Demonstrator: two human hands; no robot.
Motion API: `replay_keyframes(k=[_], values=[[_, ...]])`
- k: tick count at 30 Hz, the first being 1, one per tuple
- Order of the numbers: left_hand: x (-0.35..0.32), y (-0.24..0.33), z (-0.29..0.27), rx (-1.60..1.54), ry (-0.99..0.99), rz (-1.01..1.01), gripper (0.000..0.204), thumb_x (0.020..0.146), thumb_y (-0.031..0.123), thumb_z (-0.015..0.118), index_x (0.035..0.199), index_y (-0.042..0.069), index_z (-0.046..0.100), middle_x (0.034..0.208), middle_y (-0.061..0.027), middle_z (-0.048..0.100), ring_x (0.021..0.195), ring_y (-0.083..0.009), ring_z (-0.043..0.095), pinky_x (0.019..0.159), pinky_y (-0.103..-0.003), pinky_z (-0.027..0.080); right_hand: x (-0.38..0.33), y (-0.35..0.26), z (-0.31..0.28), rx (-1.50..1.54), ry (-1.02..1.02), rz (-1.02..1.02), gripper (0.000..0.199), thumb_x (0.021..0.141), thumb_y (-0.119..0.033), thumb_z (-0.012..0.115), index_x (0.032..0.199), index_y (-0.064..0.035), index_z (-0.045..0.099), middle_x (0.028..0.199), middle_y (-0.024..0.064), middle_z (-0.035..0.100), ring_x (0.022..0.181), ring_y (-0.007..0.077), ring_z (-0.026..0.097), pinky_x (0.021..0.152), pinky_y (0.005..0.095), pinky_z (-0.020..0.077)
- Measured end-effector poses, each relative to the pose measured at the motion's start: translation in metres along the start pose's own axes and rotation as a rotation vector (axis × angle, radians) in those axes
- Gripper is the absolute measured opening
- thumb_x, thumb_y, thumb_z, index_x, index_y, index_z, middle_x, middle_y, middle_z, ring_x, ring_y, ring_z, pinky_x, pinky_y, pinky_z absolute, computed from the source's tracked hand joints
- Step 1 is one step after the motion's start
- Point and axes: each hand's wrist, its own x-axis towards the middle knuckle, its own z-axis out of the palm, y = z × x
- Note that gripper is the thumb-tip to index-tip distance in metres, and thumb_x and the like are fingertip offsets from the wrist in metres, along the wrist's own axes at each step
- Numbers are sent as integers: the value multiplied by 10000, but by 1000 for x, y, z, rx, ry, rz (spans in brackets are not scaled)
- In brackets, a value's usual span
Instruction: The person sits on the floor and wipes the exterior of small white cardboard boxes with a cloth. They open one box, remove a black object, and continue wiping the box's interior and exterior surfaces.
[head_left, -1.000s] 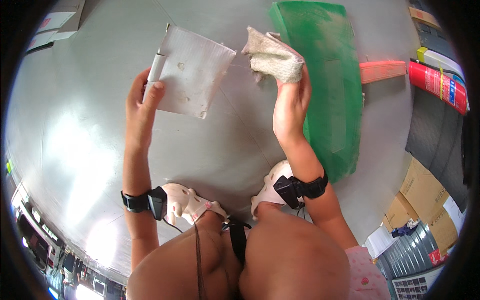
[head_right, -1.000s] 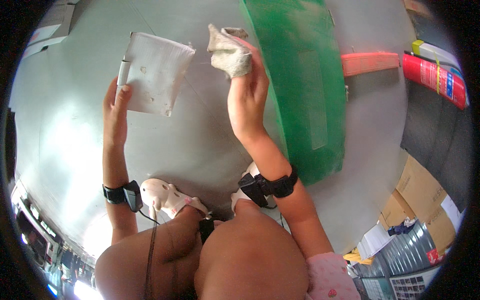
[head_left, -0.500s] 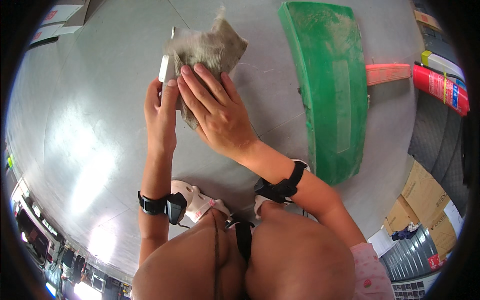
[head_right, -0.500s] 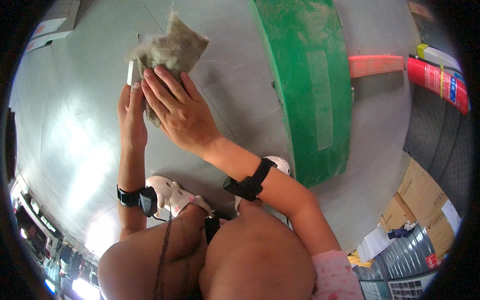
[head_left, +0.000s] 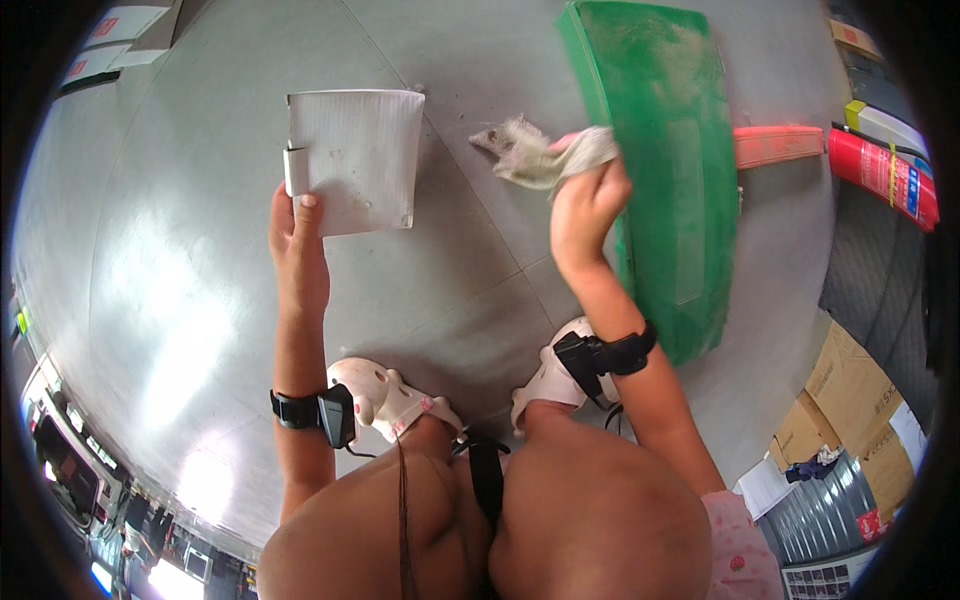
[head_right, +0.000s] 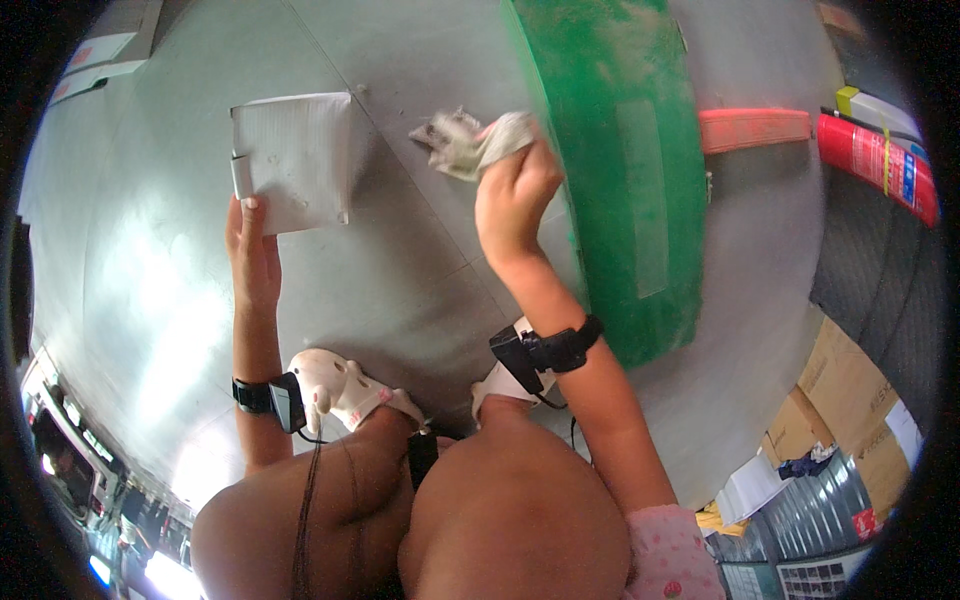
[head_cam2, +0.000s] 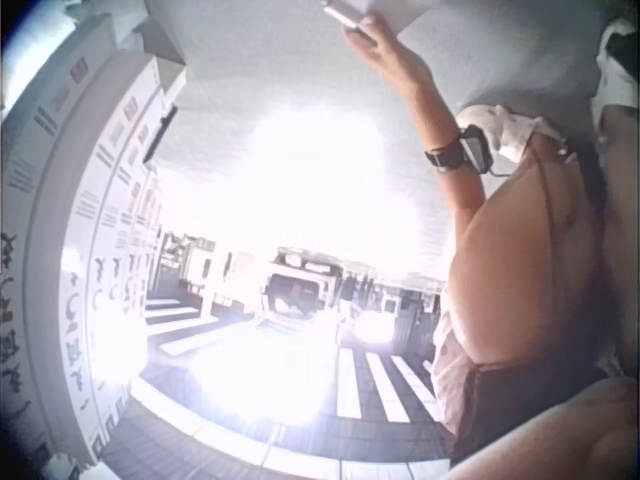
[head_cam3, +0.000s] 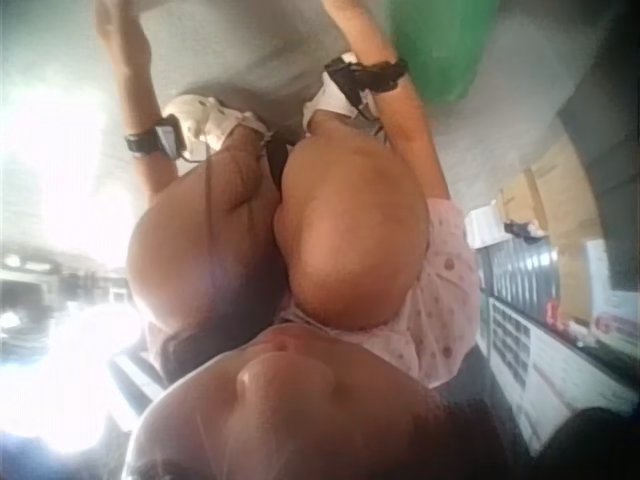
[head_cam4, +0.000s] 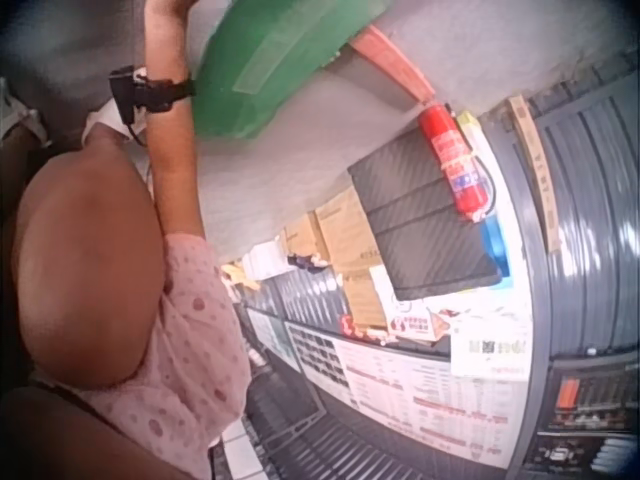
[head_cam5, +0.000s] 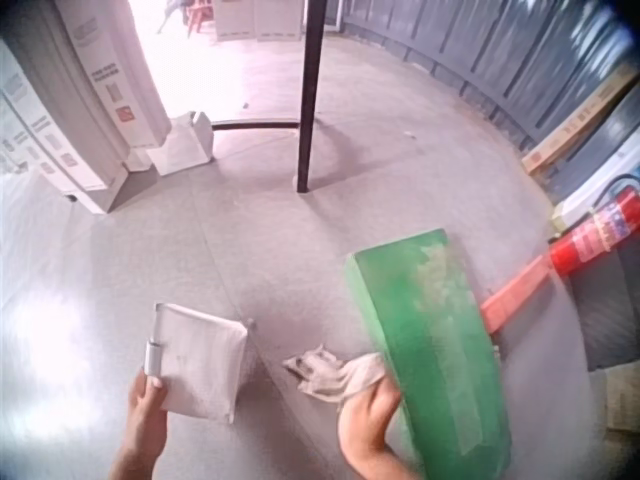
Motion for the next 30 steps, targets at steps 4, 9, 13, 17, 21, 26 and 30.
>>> replay_keyframes(k=[4,9,13,17,21,26,30], values=[[-14,4,3,1,-14,129,821,830,460,757,1395,8,370,1321,-135,479,1257,-220,445,1089,-396,331,18,-36,14,294,88,-85,250,1000,-61,419,1074,27,641,891,128,654,802,205,626,749,338,507],[-22,8,7,208,-129,323,905,673,125,876,1381,39,319,1334,-131,454,1289,-243,436,1098,-424,336,22,-58,28,386,-332,-104,300,981,-79,464,1233,-21,615,1192,164,665,1107,283,643,939,370,491],[-26,13,18,447,-224,501,841,683,50,837,1361,34,339,1336,-166,473,1229,-281,503,1033,-431,413,3,-70,35,62,-579,-430,457,919,-70,506,1375,-51,513,1378,179,560,1294,338,526,1102,490,373],[-28,11,20,480,-183,515,811,663,19,820,1344,37,379,1299,-170,498,1201,-304,521,1010,-431,431,-4,-54,42,171,-594,-352,565,938,-132,452,1489,-38,362,1511,198,410,1414,342,384,1182,502,261],[-21,25,33,637,-230,602,767,605,-45,741,1317,39,465,1257,-168,505,1175,-340,514,976,-427,438,-3,-8,29,679,-788,266,536,1037,-202,263,1536,-8,275,1557,182,352,1457,287,319,1202,392,238],[-26,28,27,718,-252,611,793,591,-62,735,1327,38,457,1251,-178,512,1152,-356,525,951,-437,461,-18,7,34,478,-767,159,546,988,-72,327,1529,-8,290,1564,184,338,1464,298,302,1213,369,221],[-32,25,18,789,-253,701,799,578,-75,753,1312,46,459,1246,-174,535,1152,-366,547,976,-467,471,-26,16,35,251,-730,-31,581,910,-22,498,1478,-43,381,1515,170,404,1436,324,345,1193,405,281]])
